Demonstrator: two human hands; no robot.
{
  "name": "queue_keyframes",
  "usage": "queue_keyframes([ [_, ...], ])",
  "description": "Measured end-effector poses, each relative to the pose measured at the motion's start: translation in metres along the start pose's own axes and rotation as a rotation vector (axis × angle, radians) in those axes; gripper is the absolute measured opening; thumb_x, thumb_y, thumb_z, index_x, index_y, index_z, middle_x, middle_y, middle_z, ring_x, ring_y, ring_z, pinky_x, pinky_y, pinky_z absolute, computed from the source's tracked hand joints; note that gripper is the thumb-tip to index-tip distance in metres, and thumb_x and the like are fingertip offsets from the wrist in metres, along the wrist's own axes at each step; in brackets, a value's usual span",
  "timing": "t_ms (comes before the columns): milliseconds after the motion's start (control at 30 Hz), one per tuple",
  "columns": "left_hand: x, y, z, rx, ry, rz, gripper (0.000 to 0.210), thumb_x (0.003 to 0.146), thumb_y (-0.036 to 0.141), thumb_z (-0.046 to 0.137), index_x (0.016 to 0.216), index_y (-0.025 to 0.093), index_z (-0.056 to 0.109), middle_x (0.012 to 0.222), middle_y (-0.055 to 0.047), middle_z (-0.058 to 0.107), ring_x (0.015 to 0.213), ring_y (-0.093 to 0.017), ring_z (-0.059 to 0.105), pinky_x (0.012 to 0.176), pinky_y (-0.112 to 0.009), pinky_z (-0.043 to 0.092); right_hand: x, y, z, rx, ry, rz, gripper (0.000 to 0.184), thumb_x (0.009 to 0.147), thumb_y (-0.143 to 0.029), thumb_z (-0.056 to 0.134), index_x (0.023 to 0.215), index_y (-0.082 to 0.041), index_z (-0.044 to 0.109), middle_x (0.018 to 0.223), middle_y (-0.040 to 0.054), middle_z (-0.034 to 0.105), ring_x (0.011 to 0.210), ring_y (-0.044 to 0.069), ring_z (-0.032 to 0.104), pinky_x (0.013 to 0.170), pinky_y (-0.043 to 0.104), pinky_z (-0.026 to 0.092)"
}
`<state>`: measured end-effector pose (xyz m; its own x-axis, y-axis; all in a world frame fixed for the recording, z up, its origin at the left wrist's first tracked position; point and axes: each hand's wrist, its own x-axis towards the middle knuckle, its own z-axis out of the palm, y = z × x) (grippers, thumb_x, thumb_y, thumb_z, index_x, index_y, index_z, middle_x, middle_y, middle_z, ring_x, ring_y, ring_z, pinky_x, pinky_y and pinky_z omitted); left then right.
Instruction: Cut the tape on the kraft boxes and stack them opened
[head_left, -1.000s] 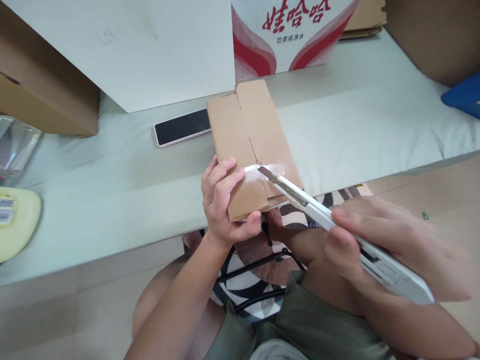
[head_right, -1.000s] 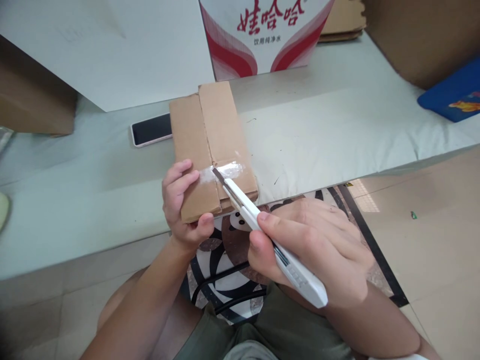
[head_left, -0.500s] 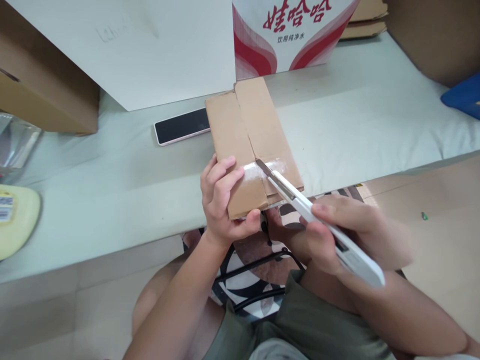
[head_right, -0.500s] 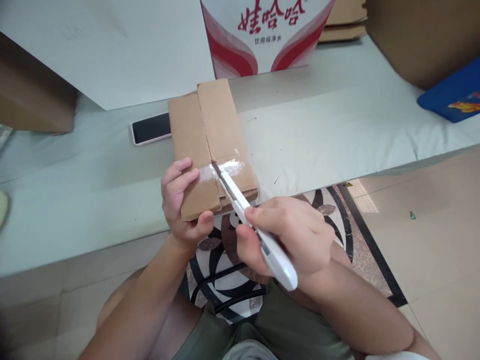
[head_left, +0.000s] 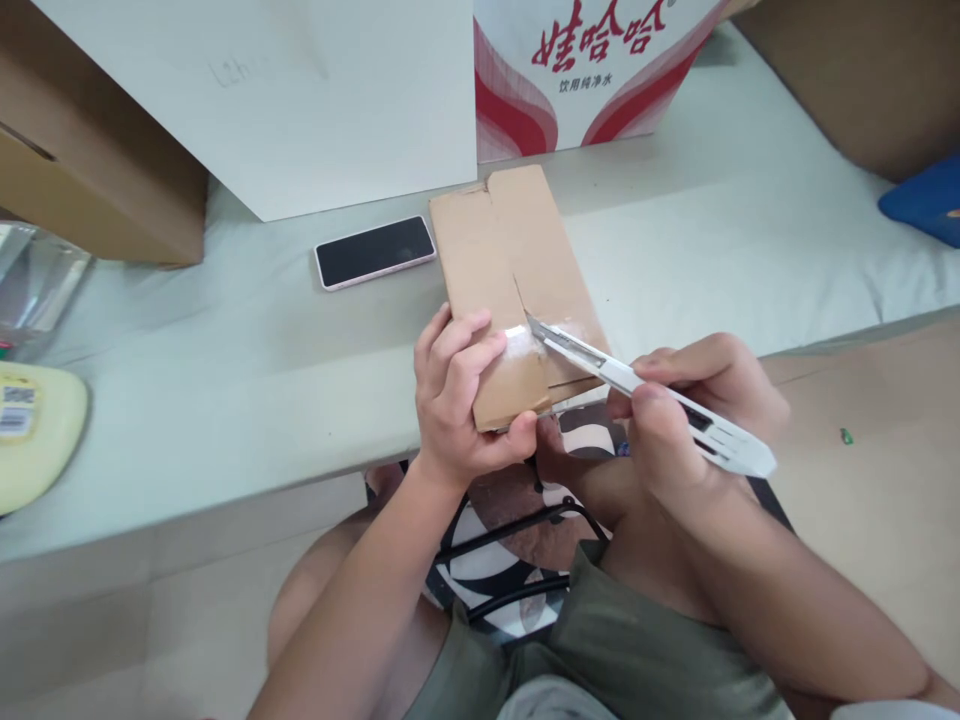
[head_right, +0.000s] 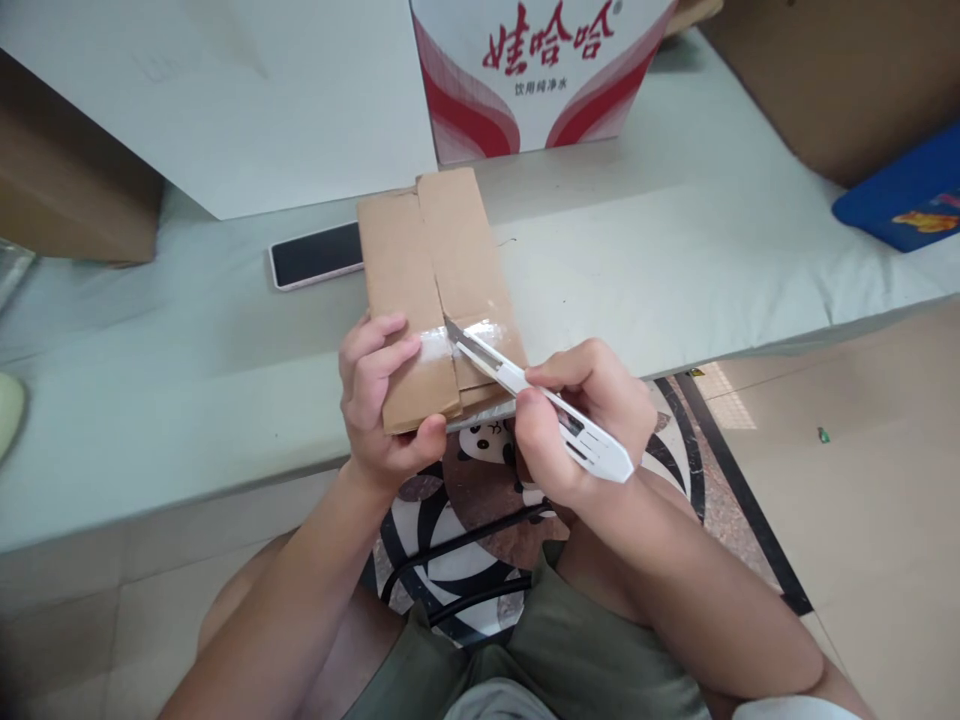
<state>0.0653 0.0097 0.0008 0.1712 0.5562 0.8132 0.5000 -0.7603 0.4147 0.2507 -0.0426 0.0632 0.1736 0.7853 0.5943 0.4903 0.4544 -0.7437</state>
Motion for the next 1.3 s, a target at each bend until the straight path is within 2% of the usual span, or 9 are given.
queue_keyframes([
  [233,0.000,-0.001,-0.002,0.014,-0.015,-0.004,0.052,0.090,0.057,0.055,0.130,0.023,0.055,0.131,-0.015,0.064,0.122,-0.034,0.063,0.115,-0.060,0.044,-0.008,-0.002,-0.009,-0.048,0.064,-0.080,0.008,0.087,-0.023,0.062,0.079,-0.025,0.061,0.058,-0.0026,0.059,0.042,0.011,0.050,0.038,0.028,0.037],
  [500,-0.002,-0.005,-0.006,0.029,-0.041,-0.012,0.053,0.092,0.060,0.052,0.130,0.023,0.055,0.131,-0.015,0.062,0.126,-0.033,0.062,0.114,-0.060,0.045,0.000,-0.011,-0.007,0.041,-0.061,0.009,0.014,0.083,-0.013,0.063,0.079,-0.025,0.057,0.055,-0.0067,0.052,0.043,0.011,0.051,0.040,0.026,0.036],
  [700,-0.001,-0.006,-0.006,0.055,-0.043,-0.009,0.052,0.091,0.061,0.050,0.127,0.024,0.055,0.128,-0.015,0.063,0.123,-0.034,0.062,0.113,-0.062,0.046,-0.004,-0.011,-0.016,0.137,-0.098,0.011,0.011,0.085,-0.016,0.062,0.081,-0.025,0.059,0.057,-0.0042,0.058,0.042,0.013,0.053,0.040,0.028,0.038],
  [833,-0.002,-0.008,-0.007,0.022,-0.031,-0.008,0.053,0.091,0.059,0.051,0.131,0.025,0.055,0.130,-0.015,0.062,0.124,-0.036,0.062,0.109,-0.061,0.048,0.000,-0.001,-0.014,0.256,0.011,-0.013,0.009,0.089,-0.022,0.062,0.081,-0.025,0.063,0.058,-0.0032,0.059,0.040,0.014,0.052,0.037,0.028,0.039],
  [900,-0.004,-0.011,-0.009,-0.016,-0.015,-0.010,0.053,0.092,0.060,0.053,0.133,0.026,0.055,0.132,-0.014,0.062,0.125,-0.036,0.061,0.110,-0.059,0.047,0.006,0.008,-0.011,0.311,0.121,-0.098,0.012,0.091,-0.028,0.065,0.080,-0.025,0.064,0.056,-0.0042,0.058,0.038,0.013,0.051,0.035,0.027,0.039],
  [967,-0.005,-0.016,-0.010,-0.047,0.002,-0.024,0.056,0.091,0.064,0.054,0.135,0.028,0.056,0.134,-0.013,0.061,0.126,-0.035,0.061,0.113,-0.058,0.044,0.011,0.019,-0.006,0.317,0.294,-0.187,0.017,0.095,-0.041,0.065,0.086,-0.026,0.064,0.056,-0.0060,0.057,0.037,0.012,0.052,0.032,0.025,0.038],
  [1033,-0.006,-0.021,-0.012,-0.055,0.007,-0.026,0.063,0.088,0.071,0.056,0.136,0.030,0.055,0.136,-0.012,0.060,0.125,-0.034,0.061,0.114,-0.058,0.043,0.014,0.031,0.000,0.232,0.348,-0.158,0.024,0.098,-0.052,0.060,0.098,-0.028,0.062,0.065,-0.0052,0.064,0.044,0.014,0.060,0.036,0.024,0.043],
  [1167,-0.007,-0.032,-0.016,-0.042,-0.002,-0.026,0.068,0.084,0.073,0.060,0.138,0.033,0.053,0.136,-0.010,0.059,0.126,-0.032,0.060,0.112,-0.056,0.047,0.015,0.058,0.012,-0.165,-0.094,0.131,0.027,0.093,-0.041,0.063,0.115,-0.025,0.062,0.108,0.0074,0.074,0.092,0.023,0.075,0.076,0.039,0.062],
  [1300,-0.007,-0.040,-0.019,-0.092,0.059,-0.066,0.064,0.087,0.072,0.058,0.137,0.033,0.056,0.138,-0.010,0.061,0.130,-0.032,0.060,0.112,-0.054,0.048,0.016,0.083,0.021,-0.473,-0.406,0.381,0.061,0.085,-0.042,0.064,0.140,-0.016,0.058,0.127,0.0204,0.065,0.120,0.038,0.063,0.101,0.057,0.053],
])
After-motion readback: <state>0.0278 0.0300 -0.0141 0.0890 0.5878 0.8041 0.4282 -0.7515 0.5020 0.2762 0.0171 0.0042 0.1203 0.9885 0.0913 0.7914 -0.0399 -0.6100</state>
